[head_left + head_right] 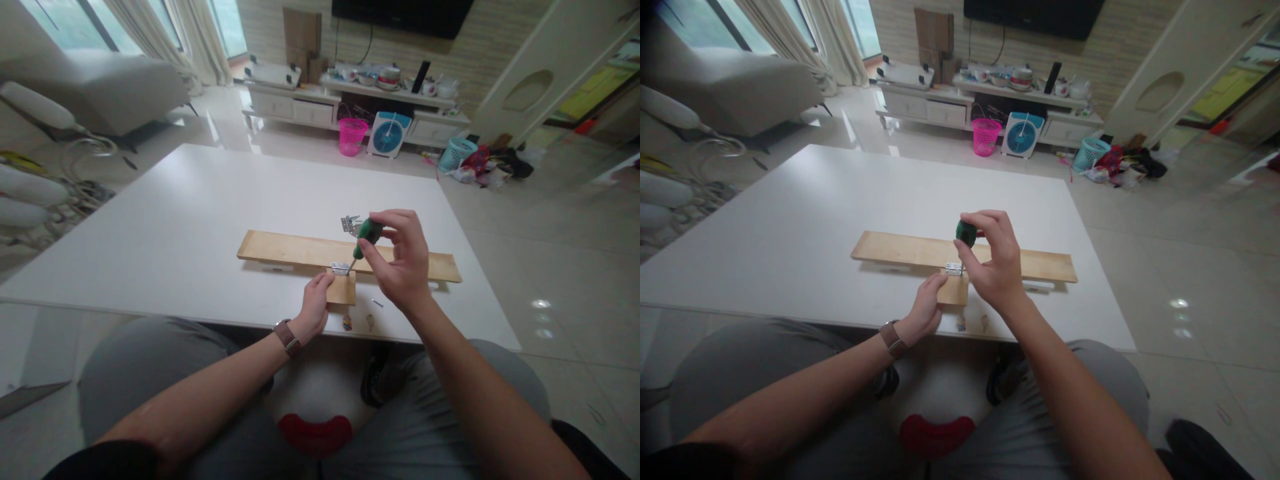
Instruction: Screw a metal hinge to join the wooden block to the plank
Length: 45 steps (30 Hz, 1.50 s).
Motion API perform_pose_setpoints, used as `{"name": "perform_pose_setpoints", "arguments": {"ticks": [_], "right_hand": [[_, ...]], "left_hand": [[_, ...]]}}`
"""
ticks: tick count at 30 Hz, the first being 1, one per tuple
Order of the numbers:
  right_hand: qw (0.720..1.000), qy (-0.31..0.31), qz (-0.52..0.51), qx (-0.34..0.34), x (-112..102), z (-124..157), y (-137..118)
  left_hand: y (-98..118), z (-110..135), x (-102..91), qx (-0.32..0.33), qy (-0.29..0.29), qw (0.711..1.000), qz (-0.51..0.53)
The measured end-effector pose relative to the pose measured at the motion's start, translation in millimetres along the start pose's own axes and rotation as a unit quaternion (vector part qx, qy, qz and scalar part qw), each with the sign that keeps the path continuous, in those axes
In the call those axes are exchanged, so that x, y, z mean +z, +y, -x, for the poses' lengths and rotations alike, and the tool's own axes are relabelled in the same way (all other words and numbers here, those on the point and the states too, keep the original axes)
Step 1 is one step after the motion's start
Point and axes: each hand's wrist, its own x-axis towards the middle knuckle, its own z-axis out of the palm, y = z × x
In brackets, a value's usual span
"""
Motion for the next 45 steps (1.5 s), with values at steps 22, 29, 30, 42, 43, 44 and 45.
{"name": "perform_pose_setpoints", "arguments": {"ticks": [22,29,30,42,43,44,45], "right_hand": [[1.0,-0.015,-0.008,-0.011,0.2,-1.0,-1.5],[0.999,-0.017,-0.049,0.003,1.1,1.0,-0.7],[0.998,-0.022,-0.056,0.006,1.4,1.4,-0.3],[0.998,-0.037,-0.048,0.007,1.1,1.4,1.0],[0.998,-0.034,-0.052,0.005,1.4,1.7,1.5],[0.999,-0.027,-0.048,0.001,1.6,1.7,1.6],[0.999,-0.016,-0.038,-0.007,1.7,1.5,1.4]], "left_hand": [[1.7,1.0,1.4,-0.003,0.003,1.0,0.01],[-0.2,-0.4,-0.5,-0.008,0.017,1.0,0.005],[-0.2,-0.4,-0.5,-0.008,0.016,1.0,0.006],[2.8,1.5,1.7,-0.005,0.007,1.0,0.009],[3.0,1.6,1.7,-0.002,0.005,1.0,0.007],[3.0,1.7,1.5,0.002,0.003,1.0,0.004],[2.7,1.6,1.2,0.006,0.0,1.0,0.002]]}}
